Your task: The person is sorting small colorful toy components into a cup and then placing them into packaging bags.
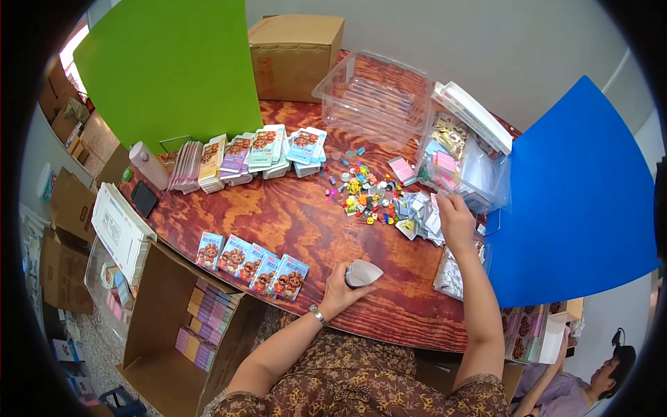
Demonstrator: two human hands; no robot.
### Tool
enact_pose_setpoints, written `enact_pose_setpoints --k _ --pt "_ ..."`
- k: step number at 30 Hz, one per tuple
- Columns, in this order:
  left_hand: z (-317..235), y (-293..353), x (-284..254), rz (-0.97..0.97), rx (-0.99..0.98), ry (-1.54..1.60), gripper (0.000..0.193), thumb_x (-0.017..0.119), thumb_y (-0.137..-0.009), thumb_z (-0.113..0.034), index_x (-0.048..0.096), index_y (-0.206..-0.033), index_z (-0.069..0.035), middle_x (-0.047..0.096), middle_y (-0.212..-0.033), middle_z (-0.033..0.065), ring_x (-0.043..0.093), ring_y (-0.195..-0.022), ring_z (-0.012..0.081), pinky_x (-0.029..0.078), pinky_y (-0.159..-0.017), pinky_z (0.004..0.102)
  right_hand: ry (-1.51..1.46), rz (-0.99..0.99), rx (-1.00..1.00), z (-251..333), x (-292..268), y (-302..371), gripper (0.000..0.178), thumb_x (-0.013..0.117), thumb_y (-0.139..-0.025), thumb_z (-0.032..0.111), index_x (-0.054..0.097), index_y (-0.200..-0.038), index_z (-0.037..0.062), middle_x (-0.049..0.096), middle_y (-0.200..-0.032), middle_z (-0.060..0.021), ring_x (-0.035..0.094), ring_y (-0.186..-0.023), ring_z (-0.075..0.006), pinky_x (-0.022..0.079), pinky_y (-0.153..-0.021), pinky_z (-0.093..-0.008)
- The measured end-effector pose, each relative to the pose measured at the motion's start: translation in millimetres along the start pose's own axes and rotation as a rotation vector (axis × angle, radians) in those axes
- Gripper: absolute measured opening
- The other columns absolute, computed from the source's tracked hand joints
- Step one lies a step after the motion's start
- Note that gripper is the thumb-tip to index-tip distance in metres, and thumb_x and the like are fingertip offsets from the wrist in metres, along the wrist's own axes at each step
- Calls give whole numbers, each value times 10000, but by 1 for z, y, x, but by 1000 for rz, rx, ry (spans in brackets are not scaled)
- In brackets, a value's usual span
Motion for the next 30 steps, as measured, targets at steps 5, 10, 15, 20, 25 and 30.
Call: enact_pose_setpoints --k 5,10,15,20,25,30 --pt "6 -3 -8 -21 -55 126 568 924 -687 -268 567 -1064 -37 665 -929 110 688 -855 250 544 -739 374 -904 -18 -73 77 -62 40 207 673 -883 -40 664 -1081 19 668 -890 -109 671 -790 -222 524 -662 -284" --pt "5 -7 -13 4 -53 108 523 920 -694 -264 553 -991 -39 681 -877 107 699 -795 243 548 -703 363 -922 40 -183 109 -46 66 213 689 -857 -32 681 -1058 37 692 -901 -114 679 -795 -249 533 -674 -327" --pt "2 -5 -21 -10 -110 87 547 918 -692 -267 523 -991 -34 690 -891 130 711 -819 251 553 -705 368 -794 -16 -446 130 -54 63 295 700 -793 -54 693 -1064 61 686 -890 -100 674 -790 -260 550 -694 -356" --pt "0 -7 -20 1 -134 73 675 918 -687 -279 469 -1124 -28 691 -944 159 717 -867 282 561 -738 385 -786 -49 -518 138 -51 64 369 713 -728 -53 711 -1073 78 675 -911 -78 667 -794 -255 549 -680 -346" --pt "5 -4 -24 -31 -51 92 774 915 -682 -265 439 -1236 -9 624 -1076 192 656 -994 305 533 -832 411 -674 -13 -476 142 -36 73 360 732 -735 -26 705 -1082 70 681 -914 -79 653 -777 -254 535 -684 -344" --pt "-2 -2 -20 -101 126 -42 783 903 -677 -232 452 -1274 -2 546 -1151 212 562 -1059 364 483 -906 435 -345 -70 -594 170 -26 86 377 709 -728 101 707 -1105 103 677 -968 -49 648 -846 -230 535 -681 -332"
Point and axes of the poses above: each hand's wrist, its own y-axis away from the middle knuckle, its own x-axis out of the palm, z = x × y, the point moved 7 cm from there along -y, towards the middle knuckle
